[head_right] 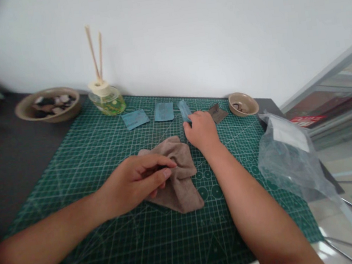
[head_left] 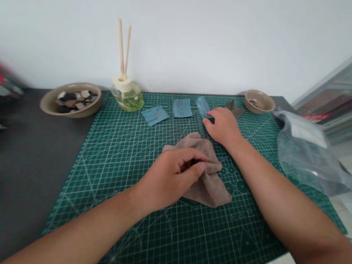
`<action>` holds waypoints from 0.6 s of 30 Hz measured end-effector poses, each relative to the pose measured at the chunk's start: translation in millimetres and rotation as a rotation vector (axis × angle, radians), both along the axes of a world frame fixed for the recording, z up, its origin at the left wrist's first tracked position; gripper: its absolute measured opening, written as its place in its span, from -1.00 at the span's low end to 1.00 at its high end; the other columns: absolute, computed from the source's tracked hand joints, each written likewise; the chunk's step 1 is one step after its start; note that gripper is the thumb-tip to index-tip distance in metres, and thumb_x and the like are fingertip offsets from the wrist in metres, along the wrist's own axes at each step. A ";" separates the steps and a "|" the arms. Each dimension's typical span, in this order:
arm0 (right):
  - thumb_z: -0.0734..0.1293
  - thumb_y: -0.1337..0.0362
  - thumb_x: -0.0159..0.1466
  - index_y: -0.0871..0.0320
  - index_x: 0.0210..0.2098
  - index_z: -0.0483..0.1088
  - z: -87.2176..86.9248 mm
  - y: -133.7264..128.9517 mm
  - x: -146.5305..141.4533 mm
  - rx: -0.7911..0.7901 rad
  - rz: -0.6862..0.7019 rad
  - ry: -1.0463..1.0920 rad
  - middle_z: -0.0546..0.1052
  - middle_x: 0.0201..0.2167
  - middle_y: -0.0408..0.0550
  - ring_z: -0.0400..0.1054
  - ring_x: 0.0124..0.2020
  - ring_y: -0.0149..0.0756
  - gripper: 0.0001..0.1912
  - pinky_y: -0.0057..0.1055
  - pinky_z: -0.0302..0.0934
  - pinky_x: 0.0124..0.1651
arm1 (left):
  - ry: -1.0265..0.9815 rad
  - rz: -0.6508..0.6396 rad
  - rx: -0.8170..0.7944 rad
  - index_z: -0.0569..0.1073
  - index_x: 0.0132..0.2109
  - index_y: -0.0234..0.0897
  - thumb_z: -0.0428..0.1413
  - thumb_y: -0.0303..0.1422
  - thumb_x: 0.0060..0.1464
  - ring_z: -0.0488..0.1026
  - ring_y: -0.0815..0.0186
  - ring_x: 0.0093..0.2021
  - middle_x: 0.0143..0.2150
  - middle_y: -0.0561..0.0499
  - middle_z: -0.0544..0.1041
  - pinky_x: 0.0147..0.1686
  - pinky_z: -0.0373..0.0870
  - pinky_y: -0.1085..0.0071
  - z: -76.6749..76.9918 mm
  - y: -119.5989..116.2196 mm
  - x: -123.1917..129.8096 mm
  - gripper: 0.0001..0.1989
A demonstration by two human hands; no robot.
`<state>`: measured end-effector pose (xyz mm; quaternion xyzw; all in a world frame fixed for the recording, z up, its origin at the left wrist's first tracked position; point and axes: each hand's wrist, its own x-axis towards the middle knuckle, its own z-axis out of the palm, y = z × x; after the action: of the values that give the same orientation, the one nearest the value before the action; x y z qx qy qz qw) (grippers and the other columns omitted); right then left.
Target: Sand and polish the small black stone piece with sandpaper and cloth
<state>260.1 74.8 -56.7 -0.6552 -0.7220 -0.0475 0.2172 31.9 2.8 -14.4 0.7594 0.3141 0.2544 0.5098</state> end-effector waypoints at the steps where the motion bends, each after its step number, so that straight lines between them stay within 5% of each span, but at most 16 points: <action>1: 0.29 0.24 0.31 0.30 -0.11 0.58 0.9 -0.1 0.5 -0.005 -0.007 -0.011 0.60 -0.12 0.27 0.43 -0.01 0.12 -0.69 0.02 0.27 0.16 | 0.002 0.000 0.004 0.62 -0.14 -0.29 0.08 -0.35 0.24 0.37 0.44 -0.56 -0.55 0.13 0.48 -0.58 0.22 0.54 -1.2 0.0 0.0 -0.78; 11: 0.30 0.17 0.31 0.27 -0.08 0.59 0.8 -2.1 3.8 -0.023 -0.090 -0.049 0.54 -0.09 0.30 0.38 -0.03 0.14 -0.64 0.06 0.27 0.11 | 0.031 -0.005 0.075 0.62 -0.14 -0.28 0.10 -0.36 0.23 0.35 0.44 -0.52 -0.49 0.12 0.50 -0.55 0.21 0.52 -2.1 0.7 0.2 -0.80; 18: 0.35 0.15 0.27 0.29 -0.03 0.57 -2.7 -4.1 4.8 0.007 -0.129 -0.042 0.39 0.22 0.40 0.24 0.23 0.27 -0.61 0.19 0.16 0.24 | 0.016 -0.033 0.103 0.63 -0.10 -0.16 0.10 -0.38 0.24 0.38 0.47 -0.50 -0.42 0.16 0.55 -0.52 0.22 0.53 -7.4 -1.2 0.5 -0.79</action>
<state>264.8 70.7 -59.4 -0.6985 -0.6824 -0.0778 0.2010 32.5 1.6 -21.8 0.7916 0.2921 0.2557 0.4718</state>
